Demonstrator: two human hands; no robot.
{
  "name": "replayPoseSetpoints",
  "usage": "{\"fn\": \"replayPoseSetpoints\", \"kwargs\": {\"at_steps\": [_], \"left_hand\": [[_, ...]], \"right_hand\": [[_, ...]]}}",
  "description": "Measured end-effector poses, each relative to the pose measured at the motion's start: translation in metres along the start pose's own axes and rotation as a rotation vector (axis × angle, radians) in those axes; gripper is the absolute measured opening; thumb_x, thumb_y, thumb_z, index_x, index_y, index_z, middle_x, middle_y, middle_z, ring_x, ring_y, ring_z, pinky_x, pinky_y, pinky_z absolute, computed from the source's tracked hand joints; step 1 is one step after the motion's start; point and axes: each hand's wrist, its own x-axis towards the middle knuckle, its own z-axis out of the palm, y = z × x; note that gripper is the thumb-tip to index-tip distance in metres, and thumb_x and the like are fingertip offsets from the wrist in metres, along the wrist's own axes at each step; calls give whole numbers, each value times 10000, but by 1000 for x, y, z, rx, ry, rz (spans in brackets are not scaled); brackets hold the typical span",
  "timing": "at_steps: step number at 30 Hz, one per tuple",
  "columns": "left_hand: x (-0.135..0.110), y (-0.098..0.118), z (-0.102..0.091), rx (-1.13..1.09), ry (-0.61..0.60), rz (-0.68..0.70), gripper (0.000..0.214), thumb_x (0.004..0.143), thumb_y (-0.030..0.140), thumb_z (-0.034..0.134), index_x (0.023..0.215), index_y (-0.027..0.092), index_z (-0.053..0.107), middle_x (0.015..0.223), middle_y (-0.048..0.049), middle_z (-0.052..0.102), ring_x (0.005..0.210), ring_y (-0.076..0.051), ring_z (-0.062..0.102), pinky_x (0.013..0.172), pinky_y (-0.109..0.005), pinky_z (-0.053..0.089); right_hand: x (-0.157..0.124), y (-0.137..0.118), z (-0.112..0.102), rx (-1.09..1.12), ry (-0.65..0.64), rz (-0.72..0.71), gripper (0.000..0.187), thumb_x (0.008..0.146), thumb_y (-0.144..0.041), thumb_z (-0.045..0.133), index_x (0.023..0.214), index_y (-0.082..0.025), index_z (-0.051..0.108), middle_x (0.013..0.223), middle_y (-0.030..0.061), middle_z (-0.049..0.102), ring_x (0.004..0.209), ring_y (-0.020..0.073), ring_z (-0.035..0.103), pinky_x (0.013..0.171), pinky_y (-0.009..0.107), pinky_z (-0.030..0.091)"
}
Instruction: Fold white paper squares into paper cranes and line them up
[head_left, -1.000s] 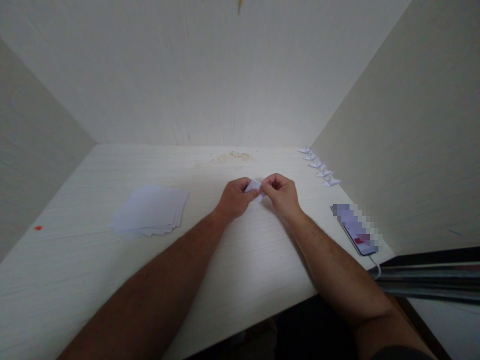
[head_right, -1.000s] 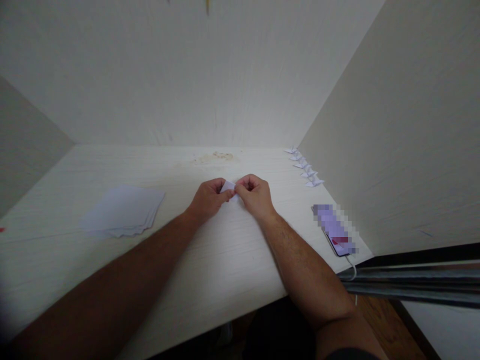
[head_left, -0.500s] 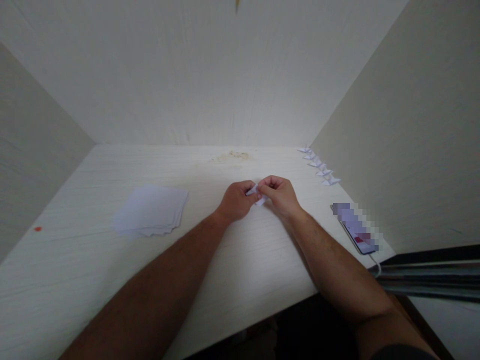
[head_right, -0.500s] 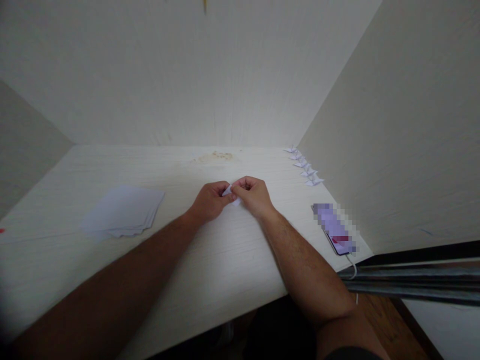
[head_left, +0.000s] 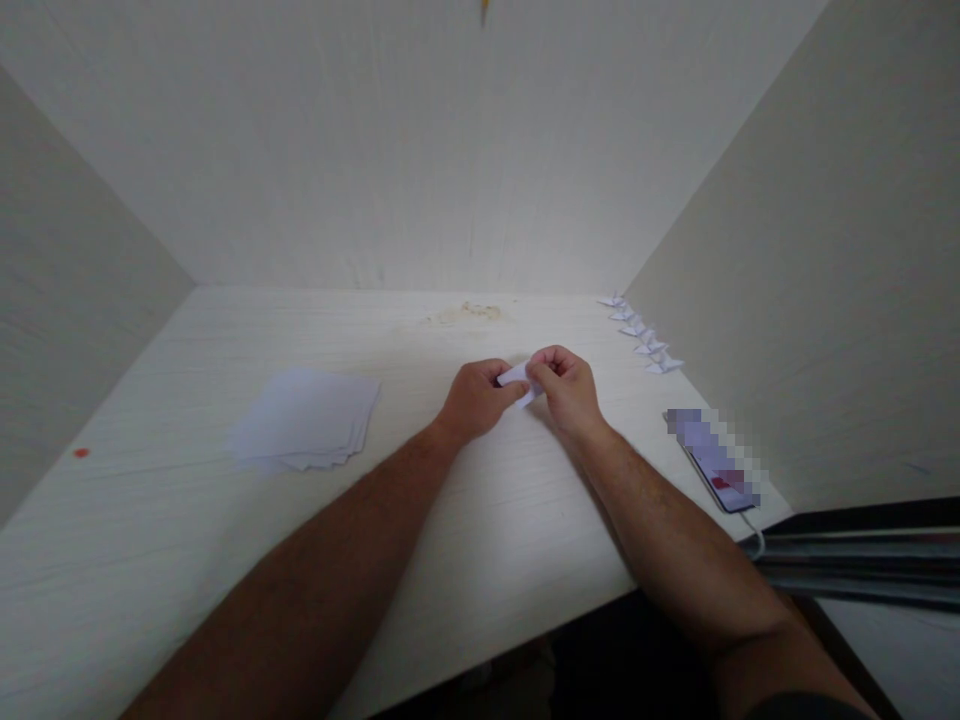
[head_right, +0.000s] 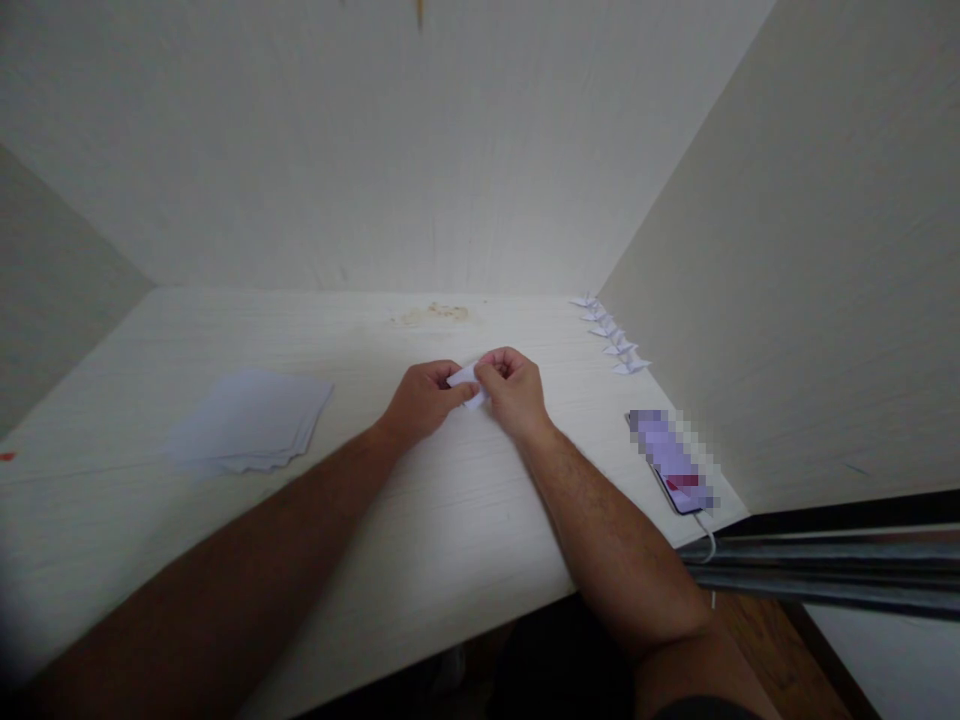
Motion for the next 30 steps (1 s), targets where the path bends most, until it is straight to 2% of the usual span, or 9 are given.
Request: {"fn": "replayPoseSetpoints", "kwargs": {"at_steps": [5,9,11,16,20,24,28,30], "left_hand": [[-1,0,0,-11,-38,-3,210,710,345,690,624,165,626,554,38,508,535,-99,423,508,-236,292],[0,-1,0,-92,-14,-21,236,722,369,699,636,161,629,553,40,529,521,-93,435,501,-235,298],[1,-2,0,-170,34,-51,257,725,383,703,629,162,614,555,37,546,516,-92,446,499,-235,310],[3,-3,-1,-257,163,-86,246,717,355,711,600,165,607,530,39,546,506,-89,456,501,-227,350],[3,-1,-2,-247,184,-91,255,712,344,723,576,167,601,514,38,548,490,-82,453,483,-219,353],[3,-1,-2,-277,186,-81,262,709,350,744,577,166,611,513,34,561,490,-84,471,477,-217,368],[5,-4,0,-440,198,-43,172,668,312,774,715,167,697,557,39,600,503,-81,495,490,-215,404],[6,-5,0,-497,220,-23,227,647,283,781,842,173,743,579,48,608,514,-78,502,505,-212,421]], "right_hand": [[-1,1,-2,-117,-27,-68,170,706,-352,694,704,-188,653,596,-26,602,541,104,493,533,248,386],[-1,1,-3,-130,19,-122,210,723,-394,698,690,-195,639,598,-22,608,544,108,495,537,252,392],[0,2,-3,-116,9,-97,234,713,-417,714,699,-195,639,595,-20,607,536,108,491,523,250,382],[4,6,-4,-130,-134,31,320,661,-456,775,643,-201,582,528,-34,564,474,94,439,475,243,310],[2,6,-4,-155,-173,41,361,658,-454,785,593,-203,534,509,-38,544,460,81,399,465,240,256],[0,6,-5,-155,-210,38,360,660,-443,779,576,-203,525,521,-31,558,470,83,404,470,241,259],[3,10,-6,-128,-197,41,351,678,-443,753,575,-208,512,523,-31,561,465,86,401,468,242,267],[4,13,-7,-139,-194,44,346,692,-438,741,580,-210,507,529,-31,565,469,88,405,467,242,272]]}}
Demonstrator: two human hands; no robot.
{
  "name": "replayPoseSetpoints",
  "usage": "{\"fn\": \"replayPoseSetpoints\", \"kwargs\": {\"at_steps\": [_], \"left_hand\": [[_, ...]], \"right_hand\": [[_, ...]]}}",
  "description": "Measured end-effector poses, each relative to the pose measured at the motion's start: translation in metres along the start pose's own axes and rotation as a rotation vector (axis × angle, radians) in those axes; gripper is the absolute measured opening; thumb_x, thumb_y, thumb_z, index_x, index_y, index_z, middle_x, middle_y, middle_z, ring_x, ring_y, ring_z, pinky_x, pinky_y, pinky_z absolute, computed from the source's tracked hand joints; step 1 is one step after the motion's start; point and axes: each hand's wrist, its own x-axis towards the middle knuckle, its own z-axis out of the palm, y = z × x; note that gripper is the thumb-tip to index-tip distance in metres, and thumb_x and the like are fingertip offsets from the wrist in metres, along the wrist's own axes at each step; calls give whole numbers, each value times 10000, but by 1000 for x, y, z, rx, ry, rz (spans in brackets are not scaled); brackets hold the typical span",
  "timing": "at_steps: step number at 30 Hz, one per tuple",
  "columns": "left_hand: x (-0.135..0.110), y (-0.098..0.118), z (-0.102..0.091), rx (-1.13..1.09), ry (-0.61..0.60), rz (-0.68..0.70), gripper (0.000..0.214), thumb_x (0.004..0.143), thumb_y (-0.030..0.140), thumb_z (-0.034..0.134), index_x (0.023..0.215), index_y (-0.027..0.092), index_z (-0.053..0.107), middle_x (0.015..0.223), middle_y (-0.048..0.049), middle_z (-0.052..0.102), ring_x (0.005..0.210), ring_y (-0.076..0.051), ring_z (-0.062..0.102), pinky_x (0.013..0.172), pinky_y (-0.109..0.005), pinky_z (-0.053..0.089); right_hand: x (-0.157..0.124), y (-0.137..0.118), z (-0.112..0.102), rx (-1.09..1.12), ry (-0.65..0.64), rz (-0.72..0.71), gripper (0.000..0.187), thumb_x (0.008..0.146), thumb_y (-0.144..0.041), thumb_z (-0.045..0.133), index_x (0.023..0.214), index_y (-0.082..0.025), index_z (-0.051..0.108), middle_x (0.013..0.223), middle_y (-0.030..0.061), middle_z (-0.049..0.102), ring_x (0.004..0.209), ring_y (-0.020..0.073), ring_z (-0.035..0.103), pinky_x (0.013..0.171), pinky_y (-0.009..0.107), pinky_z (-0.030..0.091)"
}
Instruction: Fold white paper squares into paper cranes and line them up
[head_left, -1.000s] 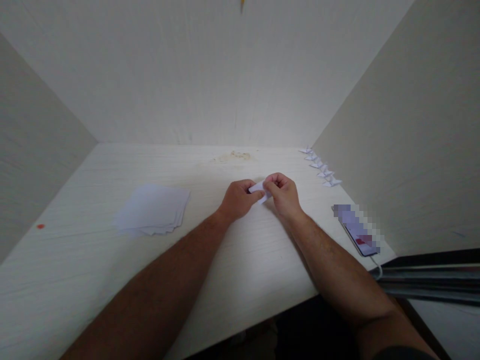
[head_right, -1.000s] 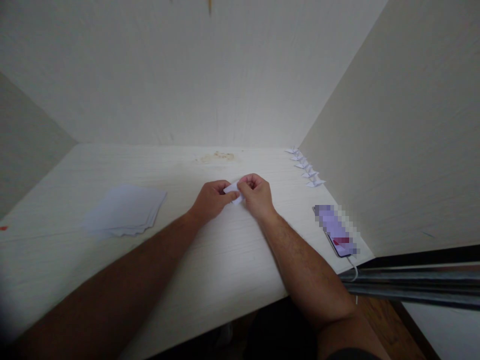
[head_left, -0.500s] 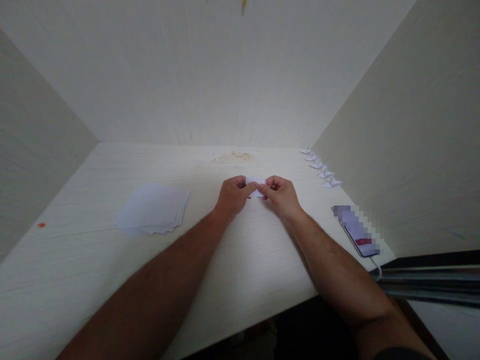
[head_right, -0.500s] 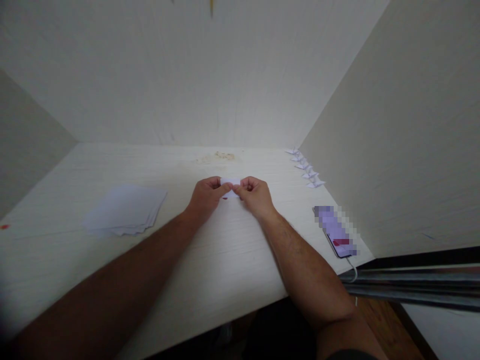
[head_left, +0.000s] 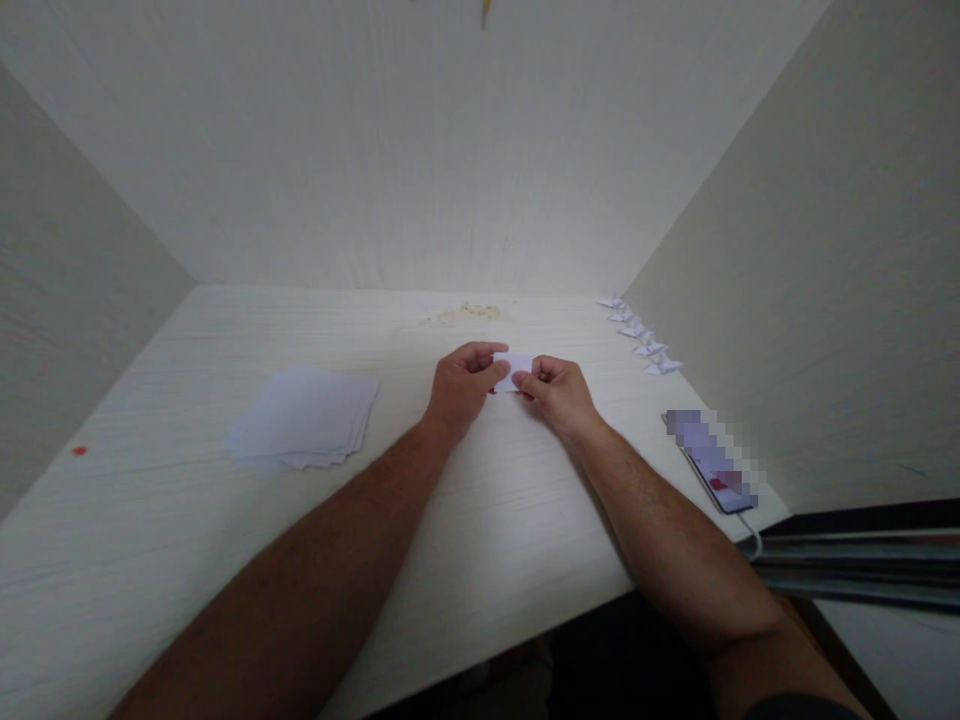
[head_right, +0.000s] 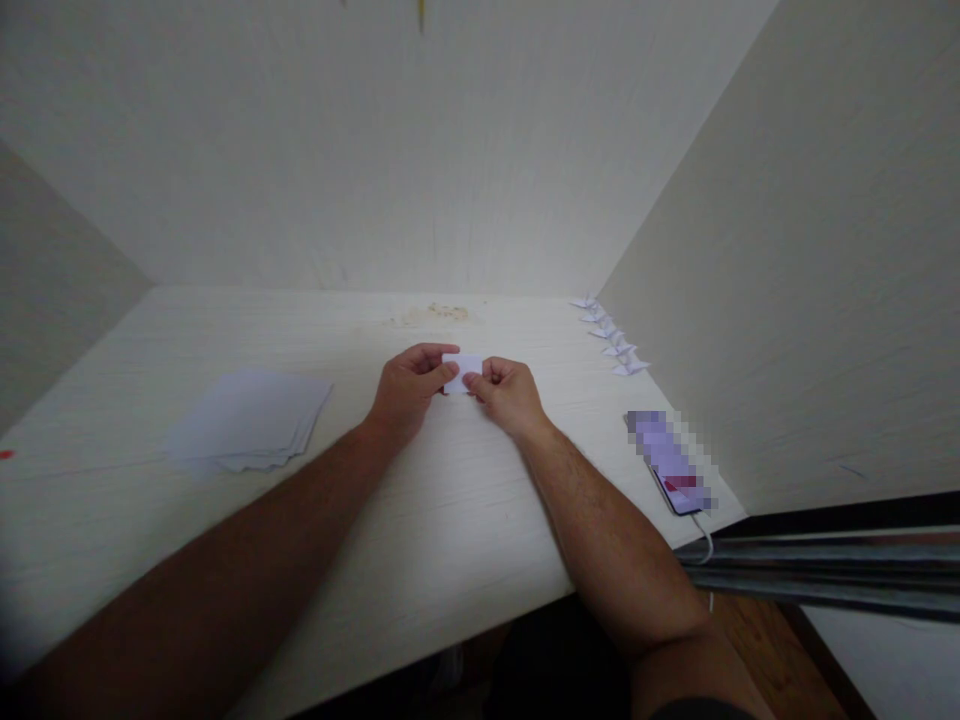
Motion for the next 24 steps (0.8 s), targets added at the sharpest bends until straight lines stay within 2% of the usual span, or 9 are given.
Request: {"fn": "replayPoseSetpoints", "kwargs": {"at_steps": [2,4,6,8,10,12,17,24], "left_hand": [[0,0,0,15,9,8,252,647,274,776,878,173,760,592,45,620,520,-79,507,510,-213,426],[0,2,0,96,22,9,194,661,274,764,822,166,762,601,32,640,526,-85,519,509,-217,426],[-1,3,0,198,41,22,154,675,265,751,793,167,762,607,26,653,538,-96,540,517,-223,436],[-3,3,0,272,45,41,150,694,261,735,812,175,769,615,26,662,555,-109,567,532,-230,456],[-4,3,0,312,29,57,162,711,265,724,841,183,775,643,21,679,580,-119,595,541,-233,473],[-4,3,0,335,8,68,157,721,268,719,843,187,774,677,13,695,608,-126,617,545,-233,485],[-4,2,1,292,-7,53,175,712,261,728,865,179,747,717,3,707,584,-112,611,500,-219,491],[-5,3,4,195,18,31,189,650,237,760,763,179,620,647,28,646,512,-92,569,427,-200,491]], "right_hand": [[1,2,0,-36,28,-12,330,710,-421,732,590,-210,509,530,-36,553,474,89,409,467,243,284],[0,2,1,-81,92,-76,242,720,-382,735,670,-206,577,582,-36,576,510,99,455,488,245,341],[-1,0,2,-120,165,-206,193,727,-329,740,861,-209,668,717,-17,644,613,122,549,554,257,437],[-2,-2,2,-164,206,-355,282,747,-277,729,1024,-230,697,898,16,702,759,146,622,638,277,507],[-4,-3,1,-218,201,-466,250,779,-241,700,1028,-248,719,998,32,720,853,161,650,678,288,534],[-4,-3,1,-265,176,-513,187,809,-221,671,977,-260,743,998,30,730,882,166,662,692,294,545],[-2,3,-2,-268,211,-416,145,832,-227,643,904,-246,767,892,24,738,786,159,669,692,307,553],[-2,2,-2,-219,250,-310,145,826,-287,660,914,-233,762,911,35,742,760,158,660,688,305,549]]}}
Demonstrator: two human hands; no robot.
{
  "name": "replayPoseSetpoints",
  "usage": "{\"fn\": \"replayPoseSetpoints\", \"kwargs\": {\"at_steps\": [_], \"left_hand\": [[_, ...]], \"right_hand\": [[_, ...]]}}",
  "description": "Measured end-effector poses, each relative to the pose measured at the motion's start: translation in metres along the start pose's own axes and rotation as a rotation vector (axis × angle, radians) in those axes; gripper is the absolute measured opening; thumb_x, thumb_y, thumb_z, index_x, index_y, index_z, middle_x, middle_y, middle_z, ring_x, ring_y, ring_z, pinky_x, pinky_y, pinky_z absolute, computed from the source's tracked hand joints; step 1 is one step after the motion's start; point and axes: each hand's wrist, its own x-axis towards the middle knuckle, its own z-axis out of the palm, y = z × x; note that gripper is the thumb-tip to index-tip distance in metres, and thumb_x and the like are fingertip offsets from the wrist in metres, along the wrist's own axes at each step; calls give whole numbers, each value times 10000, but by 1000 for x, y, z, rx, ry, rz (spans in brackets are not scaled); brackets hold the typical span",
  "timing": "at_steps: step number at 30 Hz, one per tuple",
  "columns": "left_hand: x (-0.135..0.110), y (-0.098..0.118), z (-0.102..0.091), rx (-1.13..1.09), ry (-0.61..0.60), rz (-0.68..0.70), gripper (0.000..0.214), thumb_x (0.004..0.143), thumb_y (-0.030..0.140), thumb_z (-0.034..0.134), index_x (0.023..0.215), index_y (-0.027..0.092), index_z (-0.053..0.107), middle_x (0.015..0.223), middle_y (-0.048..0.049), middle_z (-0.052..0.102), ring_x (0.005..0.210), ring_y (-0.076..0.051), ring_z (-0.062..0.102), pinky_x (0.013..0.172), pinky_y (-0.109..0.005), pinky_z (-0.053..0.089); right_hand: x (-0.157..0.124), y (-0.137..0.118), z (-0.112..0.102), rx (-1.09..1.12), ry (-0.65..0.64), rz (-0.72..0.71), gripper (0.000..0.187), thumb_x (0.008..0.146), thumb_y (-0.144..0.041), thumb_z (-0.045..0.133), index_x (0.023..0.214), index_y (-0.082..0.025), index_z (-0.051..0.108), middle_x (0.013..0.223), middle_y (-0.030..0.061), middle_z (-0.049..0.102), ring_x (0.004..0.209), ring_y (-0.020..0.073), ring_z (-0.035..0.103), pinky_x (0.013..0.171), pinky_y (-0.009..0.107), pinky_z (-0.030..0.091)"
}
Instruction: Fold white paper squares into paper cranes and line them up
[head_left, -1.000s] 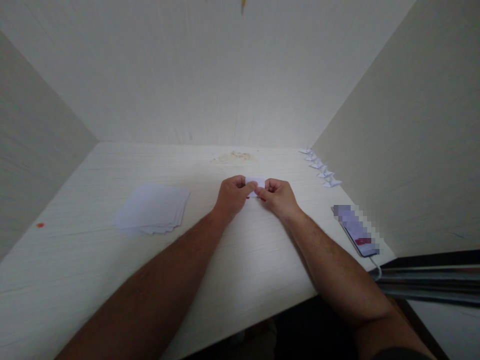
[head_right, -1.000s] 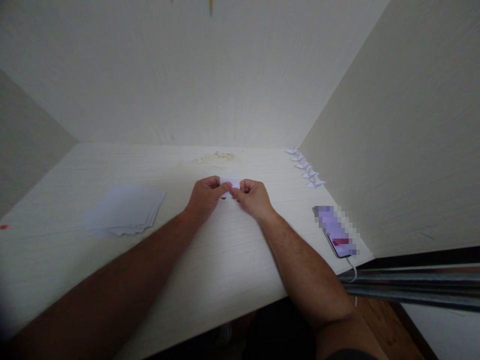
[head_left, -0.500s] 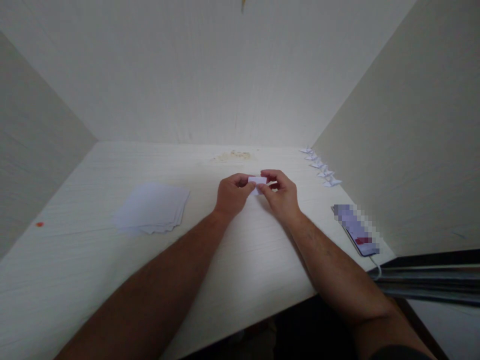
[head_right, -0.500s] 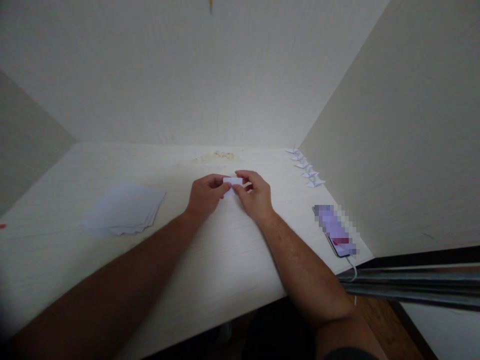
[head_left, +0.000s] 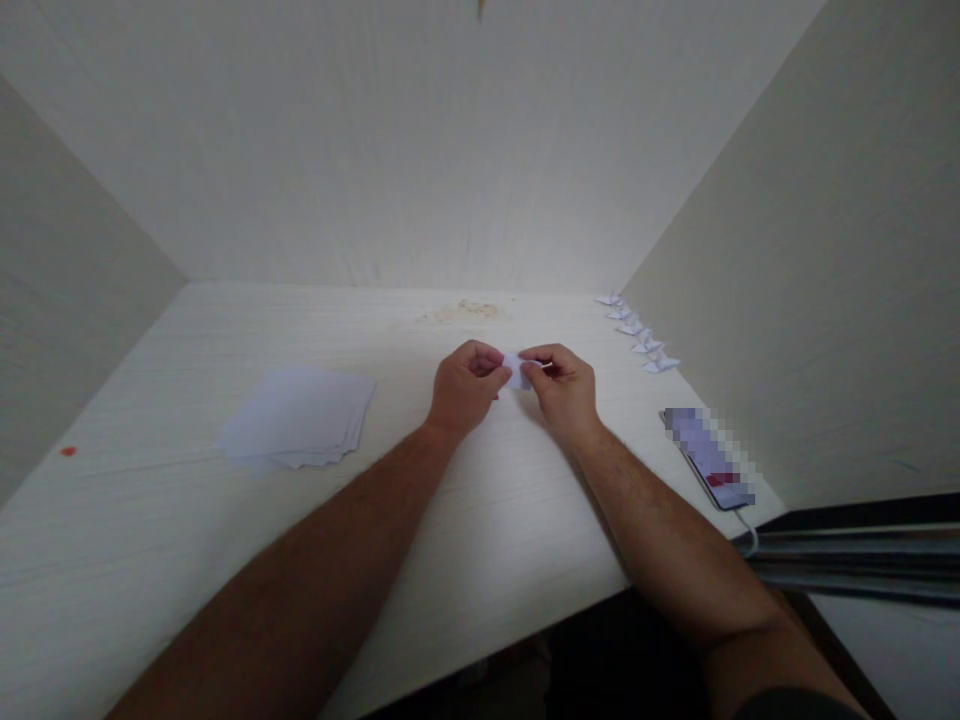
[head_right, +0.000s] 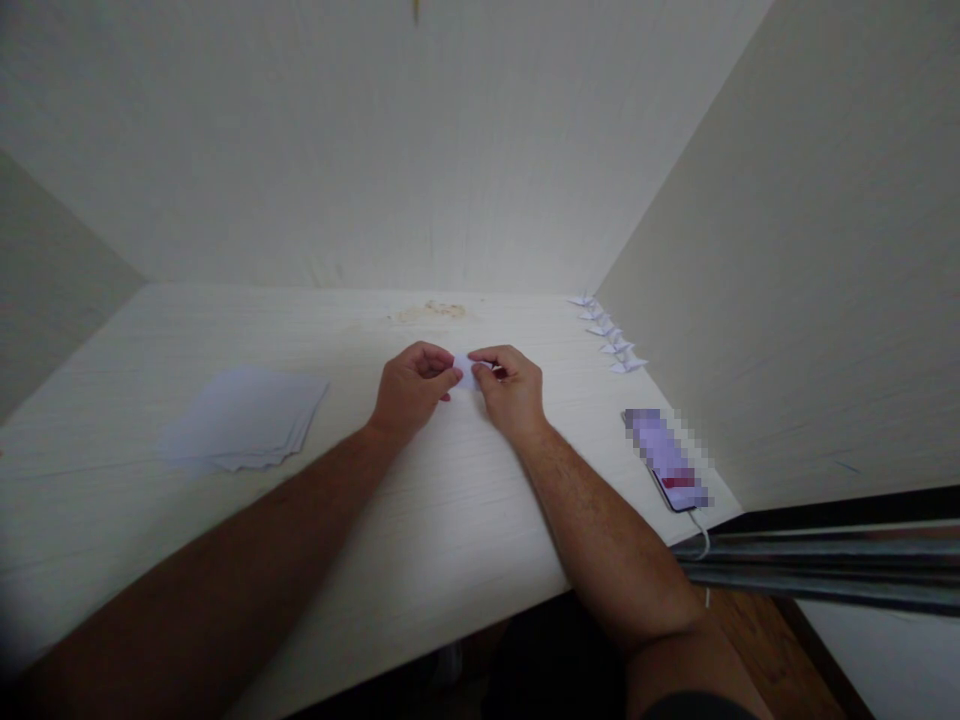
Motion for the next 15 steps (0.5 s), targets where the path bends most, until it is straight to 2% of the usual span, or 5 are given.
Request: {"fn": "replayPoseSetpoints", "kwargs": {"at_steps": [15], "left_hand": [[1,-3,0,4,10,33,119,682,226,739,727,185,638,615,30,646,520,-93,573,475,-209,496]], "right_hand": [[0,-4,-1,4,-25,28,144,807,-279,674,908,-225,761,912,41,745,759,159,650,689,307,525]]}}
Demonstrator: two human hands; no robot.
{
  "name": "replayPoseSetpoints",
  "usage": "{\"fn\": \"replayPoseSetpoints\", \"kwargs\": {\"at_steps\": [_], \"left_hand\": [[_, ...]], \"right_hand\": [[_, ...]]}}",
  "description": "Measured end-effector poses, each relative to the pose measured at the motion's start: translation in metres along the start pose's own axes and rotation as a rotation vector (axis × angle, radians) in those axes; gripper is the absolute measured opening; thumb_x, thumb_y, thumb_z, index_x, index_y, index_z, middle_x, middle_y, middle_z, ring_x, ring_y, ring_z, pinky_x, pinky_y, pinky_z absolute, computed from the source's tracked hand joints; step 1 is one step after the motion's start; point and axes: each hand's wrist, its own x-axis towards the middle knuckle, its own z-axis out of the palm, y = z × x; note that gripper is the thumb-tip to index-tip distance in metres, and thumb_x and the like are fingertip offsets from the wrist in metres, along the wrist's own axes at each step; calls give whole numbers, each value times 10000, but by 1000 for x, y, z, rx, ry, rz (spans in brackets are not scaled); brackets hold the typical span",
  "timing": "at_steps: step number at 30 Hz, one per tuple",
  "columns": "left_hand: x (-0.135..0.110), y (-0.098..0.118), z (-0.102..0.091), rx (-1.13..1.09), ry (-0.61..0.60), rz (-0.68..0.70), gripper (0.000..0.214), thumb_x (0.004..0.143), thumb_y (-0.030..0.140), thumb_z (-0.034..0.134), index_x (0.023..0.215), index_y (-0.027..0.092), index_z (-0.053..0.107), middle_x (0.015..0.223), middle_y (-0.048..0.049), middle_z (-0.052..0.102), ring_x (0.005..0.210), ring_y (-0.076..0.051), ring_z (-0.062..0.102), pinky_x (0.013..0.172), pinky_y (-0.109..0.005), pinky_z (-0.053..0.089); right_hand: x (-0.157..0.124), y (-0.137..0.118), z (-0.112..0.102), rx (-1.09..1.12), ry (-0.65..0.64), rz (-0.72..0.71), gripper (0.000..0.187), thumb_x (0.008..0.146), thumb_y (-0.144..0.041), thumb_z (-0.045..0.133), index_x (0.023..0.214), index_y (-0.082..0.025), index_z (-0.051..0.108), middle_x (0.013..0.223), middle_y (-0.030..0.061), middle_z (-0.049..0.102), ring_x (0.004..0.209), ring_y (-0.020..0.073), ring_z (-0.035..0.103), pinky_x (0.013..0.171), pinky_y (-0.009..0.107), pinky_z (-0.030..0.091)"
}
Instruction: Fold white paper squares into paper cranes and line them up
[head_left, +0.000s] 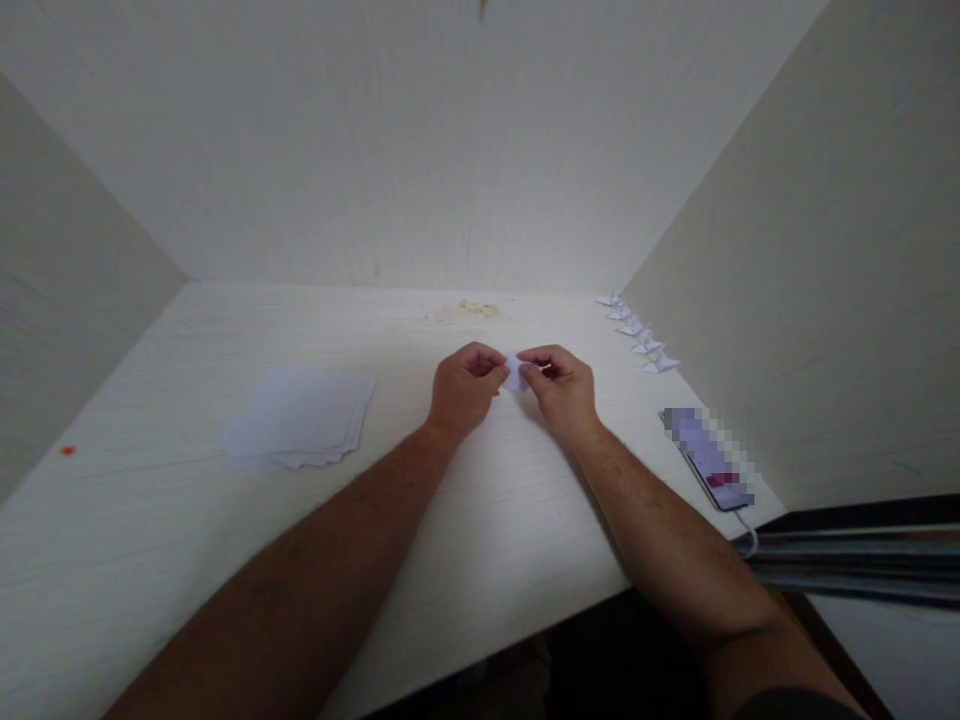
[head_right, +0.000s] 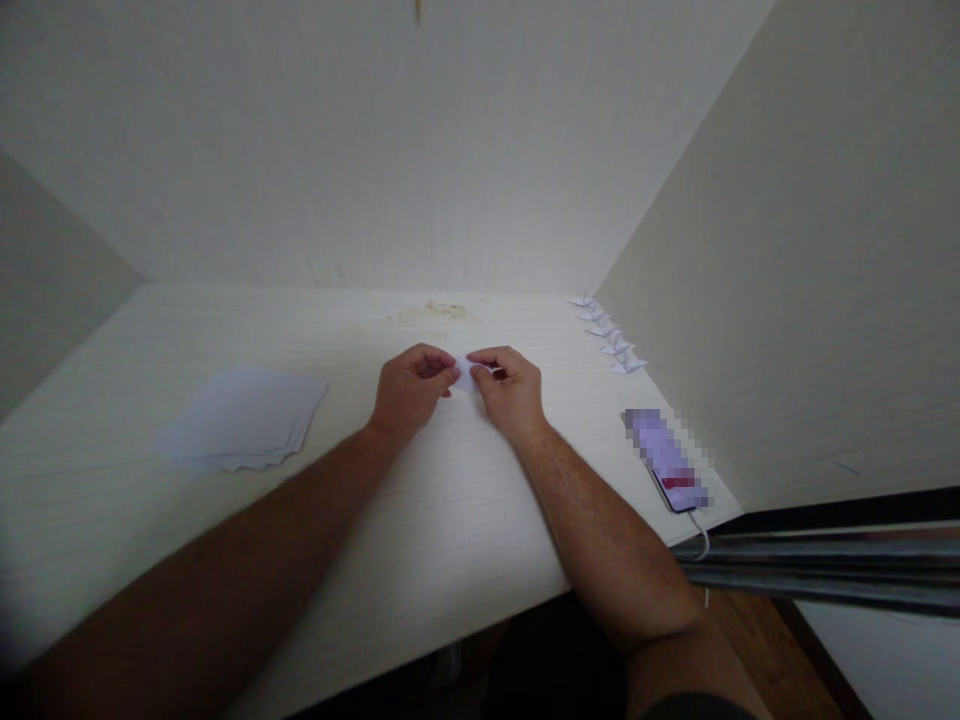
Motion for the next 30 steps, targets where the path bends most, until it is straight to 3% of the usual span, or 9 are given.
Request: {"fn": "replayPoseSetpoints", "kwargs": {"at_steps": [19,30], "left_hand": [[-4,3,-2,271,28,126,27,743,232,698,744,205,691,733,-2,715,671,-144,639,657,-264,505],[-3,1,-3,288,24,120,56,754,249,694,773,196,697,760,-3,727,602,-125,610,620,-258,479]], "right_hand": [[-1,-2,0,22,-12,46,154,766,-333,735,872,-225,764,836,30,740,717,159,645,673,303,522],[-1,-4,1,55,-6,39,152,759,-337,743,851,-217,764,829,32,758,739,167,673,741,324,552]]}}
